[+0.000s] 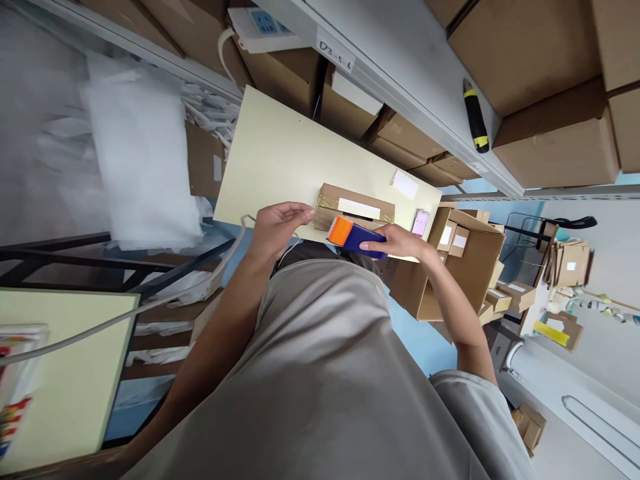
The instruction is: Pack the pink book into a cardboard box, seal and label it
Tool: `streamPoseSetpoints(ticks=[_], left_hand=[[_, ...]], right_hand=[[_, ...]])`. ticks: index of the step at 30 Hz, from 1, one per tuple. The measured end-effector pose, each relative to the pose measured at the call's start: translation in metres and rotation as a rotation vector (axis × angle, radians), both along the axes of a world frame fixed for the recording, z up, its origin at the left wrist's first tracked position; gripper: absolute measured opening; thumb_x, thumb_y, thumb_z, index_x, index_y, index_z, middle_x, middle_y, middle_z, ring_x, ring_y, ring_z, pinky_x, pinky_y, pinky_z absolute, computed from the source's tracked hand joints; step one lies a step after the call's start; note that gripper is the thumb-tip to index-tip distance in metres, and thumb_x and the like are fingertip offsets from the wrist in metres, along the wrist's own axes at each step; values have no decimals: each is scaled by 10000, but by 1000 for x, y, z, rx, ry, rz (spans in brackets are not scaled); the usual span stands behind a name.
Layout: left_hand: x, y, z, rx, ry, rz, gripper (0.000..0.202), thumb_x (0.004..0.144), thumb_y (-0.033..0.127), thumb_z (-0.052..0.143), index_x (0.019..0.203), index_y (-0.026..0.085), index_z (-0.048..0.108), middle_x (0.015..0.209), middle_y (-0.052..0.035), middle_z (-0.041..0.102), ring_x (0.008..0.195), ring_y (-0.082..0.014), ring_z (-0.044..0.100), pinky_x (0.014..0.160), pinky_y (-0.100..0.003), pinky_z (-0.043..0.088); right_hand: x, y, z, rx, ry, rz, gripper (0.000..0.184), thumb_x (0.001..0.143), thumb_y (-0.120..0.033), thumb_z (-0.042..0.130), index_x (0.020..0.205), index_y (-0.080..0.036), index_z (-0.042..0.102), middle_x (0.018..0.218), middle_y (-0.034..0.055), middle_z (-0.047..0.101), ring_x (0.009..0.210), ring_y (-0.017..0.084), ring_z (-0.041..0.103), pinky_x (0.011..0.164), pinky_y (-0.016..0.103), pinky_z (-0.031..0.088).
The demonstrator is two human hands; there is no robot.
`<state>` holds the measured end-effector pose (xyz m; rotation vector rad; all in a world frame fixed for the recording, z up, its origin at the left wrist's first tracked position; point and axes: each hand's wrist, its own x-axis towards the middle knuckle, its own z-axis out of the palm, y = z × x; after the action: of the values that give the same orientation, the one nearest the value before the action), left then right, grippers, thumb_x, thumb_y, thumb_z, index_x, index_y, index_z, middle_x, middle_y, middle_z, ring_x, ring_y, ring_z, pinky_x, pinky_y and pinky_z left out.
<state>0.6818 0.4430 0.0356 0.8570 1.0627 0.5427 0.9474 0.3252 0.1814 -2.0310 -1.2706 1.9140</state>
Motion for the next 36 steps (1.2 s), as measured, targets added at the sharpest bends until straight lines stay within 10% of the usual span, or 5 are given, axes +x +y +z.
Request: streamPoseSetpoints(ticks=[6, 17, 36], left_hand=[[4, 14, -27, -25, 38, 108, 301, 712, 395, 977, 864, 172, 842, 892, -89, 834, 822, -192, 751, 808, -326, 645], [18, 13, -68, -86, 76, 196, 143, 717, 260, 886, 803, 159, 831, 819, -61, 798, 752, -142, 676, 757, -271, 566], [43, -2, -120, -141, 191, 92, 394, 700, 453, 966, 938, 163, 843, 950, -106, 855, 943, -255, 782, 871, -358, 633]], right_hand=[[42, 15, 9, -133, -82, 26, 693, 805, -889, 869, 801, -201, 787, 801, 79, 845, 724, 221, 755, 654, 313, 543], [46, 44, -41, -120, -150, 138, 802, 737, -997, 772, 810, -202, 702, 736, 1, 662, 712, 173, 574, 706, 319, 466], [48, 47, -56, -120, -109, 163, 852, 781, -999, 730, 946, -165, 773, 884, 62, 782, 792, 207, 648, 776, 326, 521]])
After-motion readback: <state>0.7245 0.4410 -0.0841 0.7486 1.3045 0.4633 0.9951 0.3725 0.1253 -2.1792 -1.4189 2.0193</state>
